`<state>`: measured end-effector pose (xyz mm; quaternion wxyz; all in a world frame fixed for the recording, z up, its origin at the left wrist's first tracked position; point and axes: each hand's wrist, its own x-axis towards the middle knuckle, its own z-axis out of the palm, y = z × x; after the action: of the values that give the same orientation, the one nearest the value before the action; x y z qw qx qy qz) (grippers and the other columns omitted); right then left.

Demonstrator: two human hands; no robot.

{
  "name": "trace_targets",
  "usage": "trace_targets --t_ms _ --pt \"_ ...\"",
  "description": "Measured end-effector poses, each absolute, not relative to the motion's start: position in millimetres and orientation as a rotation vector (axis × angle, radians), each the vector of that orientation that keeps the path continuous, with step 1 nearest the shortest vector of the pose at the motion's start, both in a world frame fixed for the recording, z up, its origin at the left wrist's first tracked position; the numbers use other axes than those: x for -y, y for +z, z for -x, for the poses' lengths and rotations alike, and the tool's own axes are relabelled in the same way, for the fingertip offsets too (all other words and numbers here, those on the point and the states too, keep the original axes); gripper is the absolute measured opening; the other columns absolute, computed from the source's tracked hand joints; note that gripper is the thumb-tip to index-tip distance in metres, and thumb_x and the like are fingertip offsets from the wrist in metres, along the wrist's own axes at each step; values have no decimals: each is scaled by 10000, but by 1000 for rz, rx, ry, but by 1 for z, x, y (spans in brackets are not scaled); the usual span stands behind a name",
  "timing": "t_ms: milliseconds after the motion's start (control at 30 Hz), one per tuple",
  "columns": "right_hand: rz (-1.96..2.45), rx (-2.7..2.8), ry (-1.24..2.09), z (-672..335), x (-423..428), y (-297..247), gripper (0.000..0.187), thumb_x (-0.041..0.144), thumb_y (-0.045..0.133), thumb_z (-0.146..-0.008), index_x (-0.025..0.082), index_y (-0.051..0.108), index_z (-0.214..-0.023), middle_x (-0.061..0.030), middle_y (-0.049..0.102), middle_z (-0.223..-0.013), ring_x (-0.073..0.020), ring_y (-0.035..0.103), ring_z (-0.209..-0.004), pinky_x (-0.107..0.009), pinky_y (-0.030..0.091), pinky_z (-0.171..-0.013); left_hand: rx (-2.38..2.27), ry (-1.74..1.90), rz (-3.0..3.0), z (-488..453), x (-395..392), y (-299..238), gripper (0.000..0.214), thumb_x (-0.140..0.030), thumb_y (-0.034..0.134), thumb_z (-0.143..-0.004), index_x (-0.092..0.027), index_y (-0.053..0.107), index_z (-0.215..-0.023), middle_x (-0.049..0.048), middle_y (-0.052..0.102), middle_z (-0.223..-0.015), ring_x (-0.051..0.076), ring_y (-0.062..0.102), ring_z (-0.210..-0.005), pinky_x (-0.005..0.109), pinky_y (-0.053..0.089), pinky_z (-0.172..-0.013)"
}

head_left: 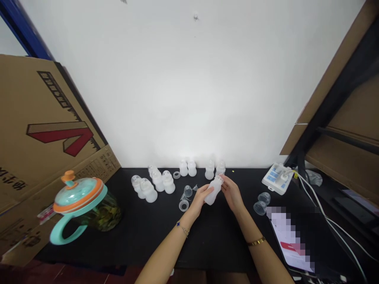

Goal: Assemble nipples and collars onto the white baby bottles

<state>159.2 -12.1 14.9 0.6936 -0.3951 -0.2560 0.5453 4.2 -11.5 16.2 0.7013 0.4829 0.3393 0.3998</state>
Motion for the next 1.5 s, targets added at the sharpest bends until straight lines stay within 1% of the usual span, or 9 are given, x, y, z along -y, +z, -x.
trace_targets --t_ms 133,300,633,767,867,967,1067,1200,1500 --pt "879 583 1214 -159 13 16 322 430 838 -673 207 787 -899 -54 772 -942 -255 704 -939 -325 538 -777 -742 890 -1069 -3 12 19 502 -531 729 -761 -148 711 -1084 53 686 -841 181 632 -735 271 474 -646" --pt "883 571 1227 -159 13 16 342 445 836 -667 207 786 -908 -54 770 -959 -259 698 -950 -326 539 -781 -748 869 -1056 -2 13 20 567 -551 742 -739 -129 693 -1116 74 696 -888 187 651 -732 276 482 -639" --pt "874 589 1219 -160 14 18 323 443 833 -673 214 782 -895 -53 768 -958 -247 697 -929 -327 529 -778 -740 883 -1062 -3 14 20 499 -538 736 -751 -158 707 -1072 61 686 -834 196 636 -736 284 472 -643" --pt "890 592 1212 -160 13 18 319 437 837 -660 215 778 -883 -53 769 -936 -254 701 -920 -337 532 -767 -741 896 -1066 -4 11 15 533 -550 739 -742 -146 701 -1086 69 691 -854 207 637 -756 292 480 -657" --pt "888 594 1218 -161 13 17 314 435 828 -674 212 778 -890 -56 770 -951 -253 702 -928 -330 531 -770 -771 874 -1044 -5 6 8 535 -561 759 -710 -168 710 -1070 61 693 -847 202 638 -733 283 475 -628" --pt "877 592 1216 -161 13 15 318 432 827 -680 208 780 -901 -56 770 -960 -245 700 -925 -317 527 -771 -765 879 -1047 -6 4 5 580 -559 763 -705 -149 697 -1110 62 693 -874 195 640 -726 281 473 -629" --pt "873 588 1217 -161 13 15 310 423 824 -688 202 779 -901 -58 769 -955 -244 699 -925 -312 525 -766 -751 895 -1070 -6 5 7 610 -556 757 -716 -121 687 -1137 71 699 -878 196 635 -738 286 475 -657" --pt "871 590 1218 -161 13 14 279 399 814 -705 202 779 -900 -55 769 -958 -235 703 -909 -311 526 -765 -752 904 -1095 -4 8 10 599 -550 738 -745 -126 684 -1164 79 708 -911 204 637 -765 305 479 -702" --pt "900 595 1221 -160 13 14 308 424 847 -658 214 780 -873 -47 768 -887 -246 706 -880 -339 540 -763 -738 987 -1148 -8 6 3 474 -456 793 -720 -172 705 -1089 75 709 -1032 221 642 -889 330 494 -831"
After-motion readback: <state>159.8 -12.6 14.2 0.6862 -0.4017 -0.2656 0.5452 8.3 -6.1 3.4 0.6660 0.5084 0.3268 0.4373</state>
